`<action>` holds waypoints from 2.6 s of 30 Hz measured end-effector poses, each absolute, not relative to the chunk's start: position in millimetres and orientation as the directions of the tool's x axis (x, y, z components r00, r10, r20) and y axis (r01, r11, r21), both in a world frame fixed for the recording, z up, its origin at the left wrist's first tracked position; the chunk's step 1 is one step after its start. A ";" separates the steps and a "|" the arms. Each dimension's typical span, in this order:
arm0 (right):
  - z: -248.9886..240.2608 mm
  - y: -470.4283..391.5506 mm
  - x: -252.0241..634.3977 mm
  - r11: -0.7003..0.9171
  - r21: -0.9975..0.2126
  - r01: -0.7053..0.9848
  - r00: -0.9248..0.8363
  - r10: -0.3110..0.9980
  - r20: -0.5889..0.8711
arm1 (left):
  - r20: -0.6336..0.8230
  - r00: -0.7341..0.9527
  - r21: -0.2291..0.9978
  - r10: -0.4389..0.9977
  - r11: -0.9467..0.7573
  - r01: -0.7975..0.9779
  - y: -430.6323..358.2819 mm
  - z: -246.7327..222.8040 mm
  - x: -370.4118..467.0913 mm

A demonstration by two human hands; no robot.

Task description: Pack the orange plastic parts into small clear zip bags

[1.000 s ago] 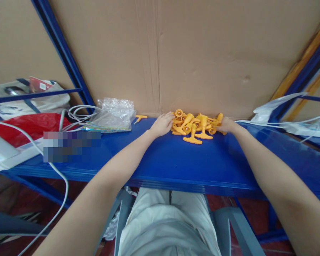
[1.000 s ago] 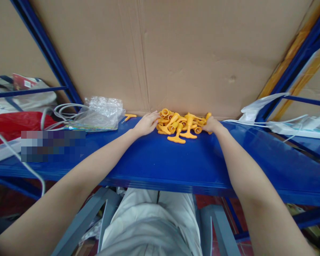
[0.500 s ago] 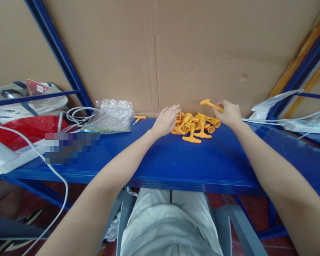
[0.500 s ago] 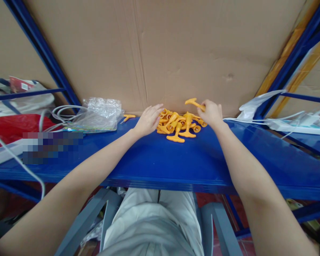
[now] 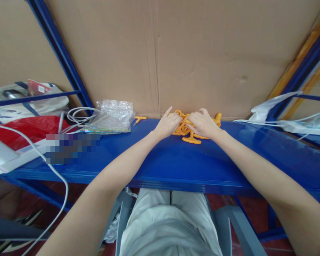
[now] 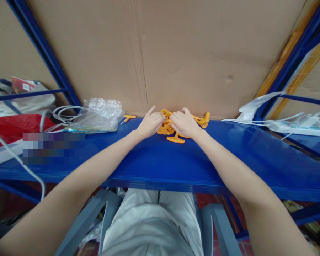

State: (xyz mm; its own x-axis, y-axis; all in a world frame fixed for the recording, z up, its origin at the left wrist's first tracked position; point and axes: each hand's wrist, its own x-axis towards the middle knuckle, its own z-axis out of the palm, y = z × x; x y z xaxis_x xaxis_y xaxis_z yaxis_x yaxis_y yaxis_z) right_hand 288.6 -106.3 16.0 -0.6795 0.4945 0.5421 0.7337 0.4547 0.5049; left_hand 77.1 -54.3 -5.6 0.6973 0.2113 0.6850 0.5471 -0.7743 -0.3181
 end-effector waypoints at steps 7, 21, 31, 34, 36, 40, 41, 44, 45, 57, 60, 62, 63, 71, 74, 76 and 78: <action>13.7 -106.0 290.2 0.454 0.467 0.759 -0.651 0.536 0.538 | 0.669 0.720 -0.336 0.183 -0.790 0.513 -55.9 -7.1 80.1; 14.8 -103.5 287.5 0.499 0.398 0.769 -0.639 0.587 0.498 | 0.638 0.730 -0.231 0.244 -0.844 0.484 -54.0 -6.0 78.7; 16.8 -104.0 288.3 0.388 0.545 0.743 -0.666 0.510 0.545 | 0.632 0.606 0.212 0.483 -0.860 0.463 -58.9 -0.1 86.0; 17.2 -103.1 288.9 0.387 0.551 0.739 -0.672 0.483 0.562 | 0.592 0.570 0.405 0.570 -0.822 0.401 -60.1 1.0 88.0; 18.0 -103.3 289.7 0.384 0.561 0.734 -0.678 0.461 0.572 | 0.540 0.567 0.537 0.622 -0.773 0.337 -59.6 1.1 88.9; 19.6 -105.0 290.5 0.368 0.575 0.731 -0.682 0.436 0.587 | 0.400 0.621 0.779 0.674 -0.607 0.157 -56.5 2.2 88.6; 19.8 -105.4 290.3 0.373 0.566 0.735 -0.678 0.432 0.595 | 0.368 0.641 0.823 0.674 -0.557 0.113 -55.8 2.8 87.8; 19.0 -105.3 289.7 0.421 0.518 0.745 -0.666 0.424 0.614 | 0.299 0.691 0.878 0.658 -0.473 0.070 -54.1 5.0 83.7; 18.4 -104.6 290.1 0.438 0.501 0.746 -0.663 0.427 0.615 | 0.285 0.702 0.877 0.653 -0.473 0.084 -53.5 5.5 81.6; 17.2 -86.4 355.4 0.188 0.074 0.979 -0.172 0.582 0.795 | 0.417 0.356 0.837 0.836 -0.507 0.209 -28.1 3.3 46.1; 15.3 -87.3 373.2 0.056 -0.095 0.994 0.040 0.625 0.780 | 0.538 0.125 0.747 0.834 -0.540 0.388 -20.1 5.6 38.7; 13.9 -89.4 382.9 -0.067 -0.207 0.976 0.198 0.671 0.714 | 0.597 0.034 0.674 0.802 -0.524 0.522 -14.7 6.9 31.9; 13.4 -90.4 387.3 -0.132 -0.253 0.958 0.272 0.690 0.671 | 0.603 0.016 0.647 0.797 -0.501 0.575 -11.8 7.0 27.9; 25.1 -88.2 419.0 -0.406 -0.507 0.760 0.591 0.757 0.280 | 0.548 0.088 0.394 0.832 -0.349 0.850 12.2 -3.1 -6.7; 32.8 -87.8 428.6 -0.386 -0.533 0.753 0.571 0.785 0.239 | 0.484 0.162 0.254 0.860 -0.315 0.914 19.4 -6.0 -20.5; 35.4 -87.0 434.0 -0.356 -0.554 0.752 0.554 0.796 0.242 | 0.434 0.213 0.164 0.875 -0.309 0.937 23.3 -8.3 -30.8; 35.3 -83.7 438.7 -0.328 -0.575 0.750 0.546 0.798 0.257 | 0.393 0.253 0.097 0.884 -0.313 0.945 26.1 -11.3 -41.0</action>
State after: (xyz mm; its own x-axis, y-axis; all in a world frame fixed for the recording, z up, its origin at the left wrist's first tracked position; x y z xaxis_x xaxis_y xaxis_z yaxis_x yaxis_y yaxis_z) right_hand 438.7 -83.7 35.3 0.5459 0.7975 0.2568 0.7496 -0.3280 -0.5749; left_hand -41.0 26.1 -11.3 0.2528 0.8840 0.3932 0.9447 -0.3133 0.0970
